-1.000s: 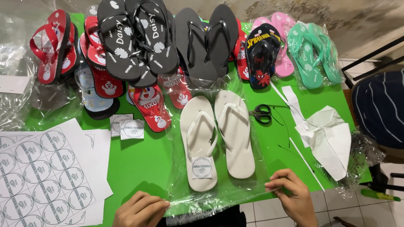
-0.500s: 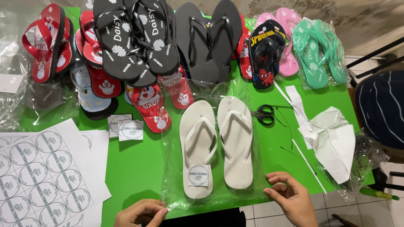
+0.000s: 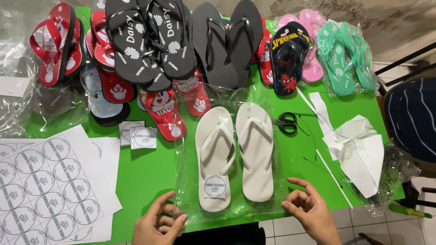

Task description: Cleaning excess material from flip-flop soles and packaging them into plastic bags.

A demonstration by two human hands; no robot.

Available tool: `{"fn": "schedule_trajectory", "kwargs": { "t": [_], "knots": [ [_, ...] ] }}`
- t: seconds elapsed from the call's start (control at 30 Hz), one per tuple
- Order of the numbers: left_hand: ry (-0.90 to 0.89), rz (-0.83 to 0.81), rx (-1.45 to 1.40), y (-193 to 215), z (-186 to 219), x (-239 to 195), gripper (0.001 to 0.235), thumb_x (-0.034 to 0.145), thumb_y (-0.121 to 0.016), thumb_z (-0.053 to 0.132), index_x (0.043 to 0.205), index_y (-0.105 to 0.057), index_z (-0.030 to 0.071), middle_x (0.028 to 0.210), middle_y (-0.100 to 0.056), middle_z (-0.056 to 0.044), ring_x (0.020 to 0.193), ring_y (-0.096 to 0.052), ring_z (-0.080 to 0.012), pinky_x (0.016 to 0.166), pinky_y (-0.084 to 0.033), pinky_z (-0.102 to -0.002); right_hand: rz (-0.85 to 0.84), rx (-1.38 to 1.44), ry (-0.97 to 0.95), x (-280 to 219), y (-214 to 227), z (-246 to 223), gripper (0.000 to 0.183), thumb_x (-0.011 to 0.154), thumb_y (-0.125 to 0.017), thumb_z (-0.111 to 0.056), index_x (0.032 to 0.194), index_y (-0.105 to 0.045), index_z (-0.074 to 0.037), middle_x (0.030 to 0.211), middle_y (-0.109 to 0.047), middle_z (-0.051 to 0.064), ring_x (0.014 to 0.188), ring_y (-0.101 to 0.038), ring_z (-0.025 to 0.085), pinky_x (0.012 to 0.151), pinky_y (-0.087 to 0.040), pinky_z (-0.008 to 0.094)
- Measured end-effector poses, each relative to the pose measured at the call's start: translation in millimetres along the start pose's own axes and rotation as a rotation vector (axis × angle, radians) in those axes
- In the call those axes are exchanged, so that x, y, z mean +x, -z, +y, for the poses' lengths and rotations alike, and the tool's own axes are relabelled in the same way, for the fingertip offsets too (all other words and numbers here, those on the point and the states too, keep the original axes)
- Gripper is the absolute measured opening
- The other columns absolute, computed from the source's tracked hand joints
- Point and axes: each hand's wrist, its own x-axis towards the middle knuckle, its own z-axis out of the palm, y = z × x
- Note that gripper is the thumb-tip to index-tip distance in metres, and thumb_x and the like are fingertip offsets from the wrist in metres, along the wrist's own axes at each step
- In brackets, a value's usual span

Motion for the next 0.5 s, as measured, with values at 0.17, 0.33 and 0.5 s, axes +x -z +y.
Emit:
{"fn": "schedule_trajectory", "kwargs": {
  "t": [0.17,0.33,0.5],
  "knots": [
    [0.031,-0.271,0.09,-7,8,3,0.05,0.082,-0.083,0.01,0.129,-0.068,0.014,0.079,-0.073,-0.004,0.06,-0.08,-0.0135,0.062,-0.08,-0.024,0.003,-0.153,-0.089,-5,1,-8,0.051,0.08,-0.082,-0.006,0.13,-0.074,0.0,0.071,-0.065,0.01,0.067,-0.062,0.021,0.067,-0.056,0.034],
    [-0.027,-0.405,-0.15,-23,-6,9,0.015,0.084,-0.078,0.007,0.085,-0.064,0.004,0.095,-0.083,-0.017,0.072,-0.089,-0.0214,0.066,-0.079,-0.031,0.012,-0.139,-0.05,-4,5,6,0.014,0.085,-0.081,-0.009,0.08,-0.075,0.004,0.067,-0.073,0.016,0.061,-0.067,0.023,0.049,-0.05,0.033],
    [-0.088,-0.591,-0.604,-49,-28,4,0.015,0.088,-0.069,0.001,0.08,-0.057,0.002,0.148,-0.06,-0.027,0.108,-0.082,-0.035,0.095,-0.07,-0.041,0.068,0.225,0.06,3,2,29,0.017,0.095,-0.063,-0.013,0.086,-0.055,-0.001,0.102,-0.082,0.029,0.071,-0.08,0.034,0.07,-0.069,0.047]
  ]
}}
